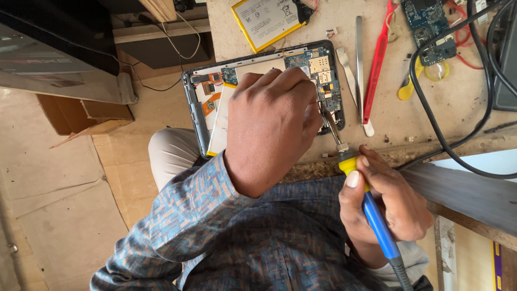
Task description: The person solders the wire connector of a replacement battery at a workbench using a soldering iron, then carries the battery across the shop to a glass display counter and positions it into an opened tablet next to a phone running a battery test screen.
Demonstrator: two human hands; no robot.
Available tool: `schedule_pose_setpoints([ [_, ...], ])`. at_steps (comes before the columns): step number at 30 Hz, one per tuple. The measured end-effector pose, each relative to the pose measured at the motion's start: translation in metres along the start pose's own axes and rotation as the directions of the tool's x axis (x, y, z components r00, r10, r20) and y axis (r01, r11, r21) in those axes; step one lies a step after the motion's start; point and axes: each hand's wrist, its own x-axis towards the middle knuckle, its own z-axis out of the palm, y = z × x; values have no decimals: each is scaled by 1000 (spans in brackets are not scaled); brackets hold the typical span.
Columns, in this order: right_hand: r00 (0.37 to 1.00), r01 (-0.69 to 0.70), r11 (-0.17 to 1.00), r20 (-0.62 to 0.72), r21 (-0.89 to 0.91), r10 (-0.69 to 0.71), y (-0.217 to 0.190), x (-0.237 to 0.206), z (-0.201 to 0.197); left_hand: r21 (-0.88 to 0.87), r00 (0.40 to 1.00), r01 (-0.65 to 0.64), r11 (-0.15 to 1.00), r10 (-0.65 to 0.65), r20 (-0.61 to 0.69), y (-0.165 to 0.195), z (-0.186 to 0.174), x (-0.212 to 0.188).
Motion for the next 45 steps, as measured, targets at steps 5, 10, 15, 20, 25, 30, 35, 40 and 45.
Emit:
schedule_pose_setpoints([
  [5,1000,15,1000,15,-5,-15,3,-2,-1,19,1000,1,1000,-1,-1,1,4,-1],
  [10,995,80,996,-57,40,-78,6,-2,4,13,1000,-9,1000,9,-8,1,7,-4],
  [15,995,101,995,-21,-15,-101,3,-3,9,2,1000,-15,1000,15,-21,-5,4,-7],
  [20,997,82,996,-1,-19,-82,1,-7,15,2,1000,-12,1000,12,-15,-12,2,-9],
  [25,996,93,996,-15,-5,-93,-1,-9,20,16,1000,-9,1000,9,-13,-15,2,-12],
  [30,997,77,996,27,36,-78,-5,-5,19,7,1000,-12,1000,12,-18,-17,2,-12],
  [35,992,101,993,71,60,-105,-5,1,16,-7,1000,-7,1000,7,-16,-15,2,-13],
  [40,984,115,992,129,49,-121,-2,-1,10,-13,1000,-15,1000,15,-10,-12,2,-12],
  [45,993,113,992,26,62,-115,7,-12,6,-8,1000,-5,1000,5,11,-4,4,-13],
])
